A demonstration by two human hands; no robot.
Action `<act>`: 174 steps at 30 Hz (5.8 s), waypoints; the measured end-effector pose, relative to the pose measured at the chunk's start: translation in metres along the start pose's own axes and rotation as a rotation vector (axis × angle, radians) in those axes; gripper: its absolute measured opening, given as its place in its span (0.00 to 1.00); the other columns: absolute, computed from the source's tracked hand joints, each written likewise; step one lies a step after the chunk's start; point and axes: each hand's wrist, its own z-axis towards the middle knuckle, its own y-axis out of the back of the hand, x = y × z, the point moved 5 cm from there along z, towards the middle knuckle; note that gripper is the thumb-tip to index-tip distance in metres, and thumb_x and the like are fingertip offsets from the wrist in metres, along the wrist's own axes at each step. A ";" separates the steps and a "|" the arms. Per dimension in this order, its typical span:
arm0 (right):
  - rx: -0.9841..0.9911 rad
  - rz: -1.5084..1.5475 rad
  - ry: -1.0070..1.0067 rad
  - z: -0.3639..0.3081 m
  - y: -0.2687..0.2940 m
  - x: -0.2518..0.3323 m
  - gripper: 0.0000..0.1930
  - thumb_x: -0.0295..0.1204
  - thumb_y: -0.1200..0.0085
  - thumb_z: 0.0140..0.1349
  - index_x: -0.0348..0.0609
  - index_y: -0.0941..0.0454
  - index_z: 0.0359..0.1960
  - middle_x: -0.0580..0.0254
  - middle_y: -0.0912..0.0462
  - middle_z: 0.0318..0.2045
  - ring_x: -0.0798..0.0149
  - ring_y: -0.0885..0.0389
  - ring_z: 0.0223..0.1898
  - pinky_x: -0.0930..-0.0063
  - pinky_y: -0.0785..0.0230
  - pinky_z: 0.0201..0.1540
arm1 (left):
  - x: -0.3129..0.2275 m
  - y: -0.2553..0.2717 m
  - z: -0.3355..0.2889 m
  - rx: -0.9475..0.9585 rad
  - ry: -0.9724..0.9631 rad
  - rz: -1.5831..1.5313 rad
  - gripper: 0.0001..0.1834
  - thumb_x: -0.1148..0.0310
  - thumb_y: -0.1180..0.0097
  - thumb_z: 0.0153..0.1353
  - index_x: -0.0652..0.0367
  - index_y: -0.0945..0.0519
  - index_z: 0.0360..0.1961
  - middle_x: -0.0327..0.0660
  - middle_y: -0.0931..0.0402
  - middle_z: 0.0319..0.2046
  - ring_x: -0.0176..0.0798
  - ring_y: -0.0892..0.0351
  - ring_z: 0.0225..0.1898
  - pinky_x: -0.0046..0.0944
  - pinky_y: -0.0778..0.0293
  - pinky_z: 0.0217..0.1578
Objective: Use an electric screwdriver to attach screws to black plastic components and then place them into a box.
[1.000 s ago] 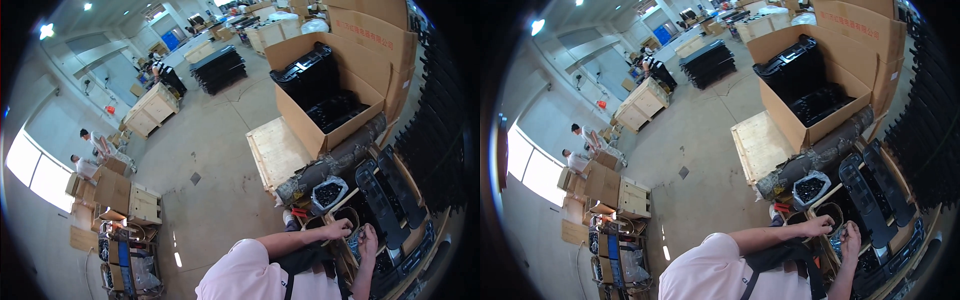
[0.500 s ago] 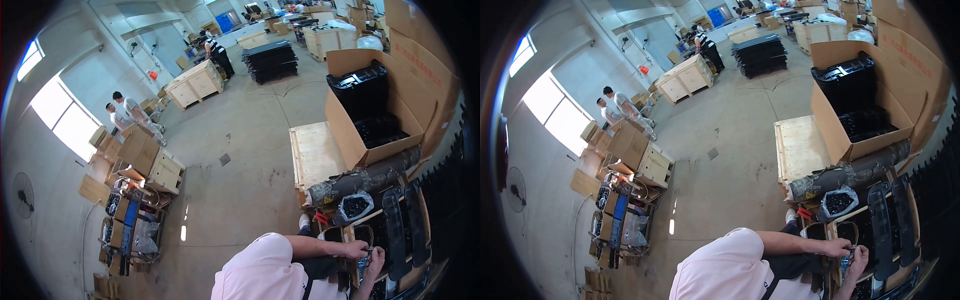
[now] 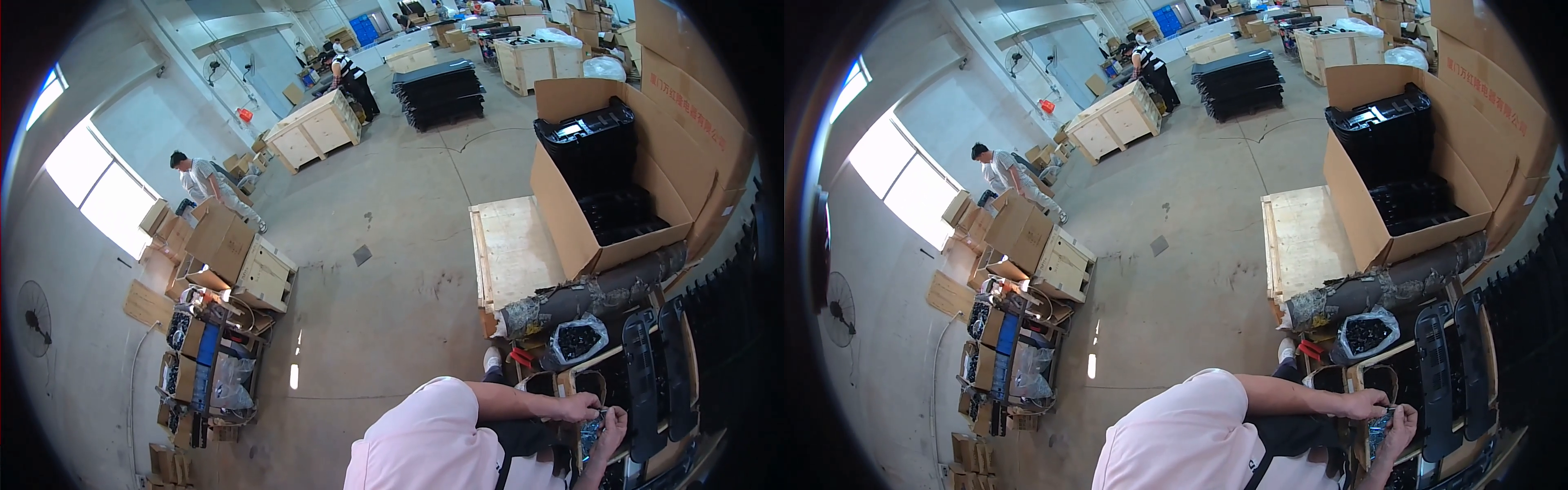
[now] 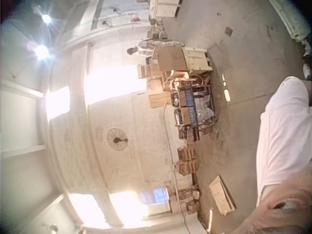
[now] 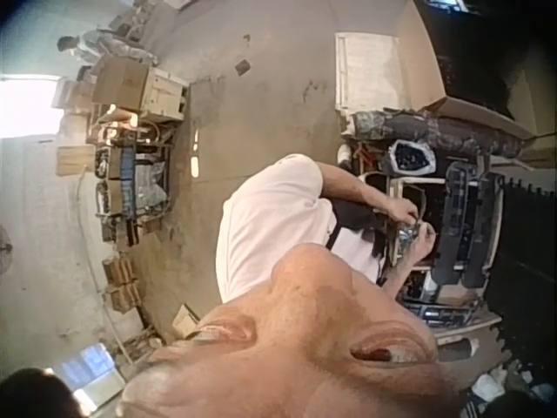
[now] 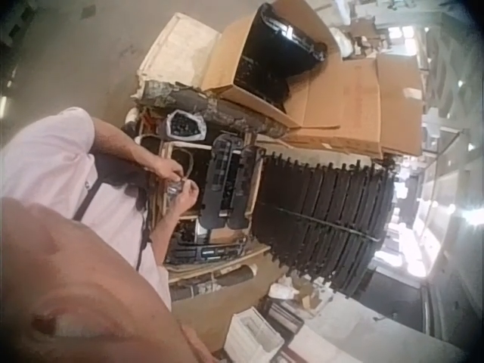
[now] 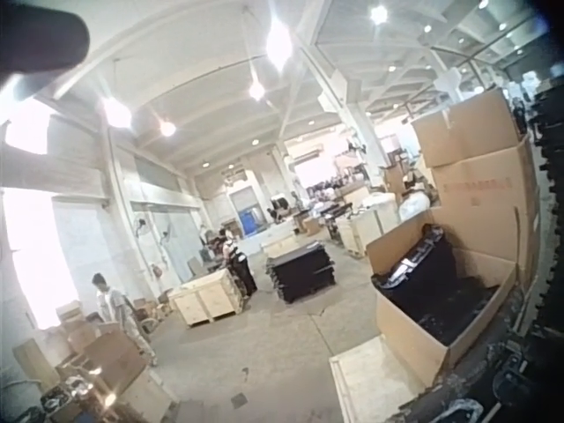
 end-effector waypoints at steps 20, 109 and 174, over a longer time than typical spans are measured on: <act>0.024 0.033 0.043 -0.001 0.004 0.001 0.04 0.27 0.41 0.72 0.43 0.23 0.42 0.73 0.23 0.26 0.83 0.36 0.21 0.88 0.48 0.24 | -0.002 -0.006 0.001 0.015 0.063 0.009 0.18 0.63 0.40 0.66 0.63 0.20 0.52 0.40 0.20 0.31 0.34 0.21 0.28 0.38 0.25 0.25; -0.137 0.292 -0.198 -0.027 0.060 -0.007 0.13 0.39 0.44 0.75 0.41 0.22 0.42 0.62 0.14 0.35 0.73 0.22 0.27 0.81 0.36 0.24 | -0.025 -0.034 0.030 0.338 0.175 -0.103 0.15 0.68 0.47 0.76 0.59 0.26 0.59 0.34 0.21 0.39 0.25 0.29 0.33 0.29 0.29 0.34; 0.330 -0.228 -0.122 -0.028 -0.141 -0.010 0.03 0.23 0.46 0.69 0.40 0.22 0.41 0.71 0.22 0.26 0.81 0.32 0.21 0.85 0.45 0.21 | 0.004 0.121 -0.114 -0.053 -0.021 -0.068 0.16 0.68 0.42 0.68 0.61 0.25 0.55 0.36 0.23 0.33 0.29 0.24 0.30 0.35 0.26 0.30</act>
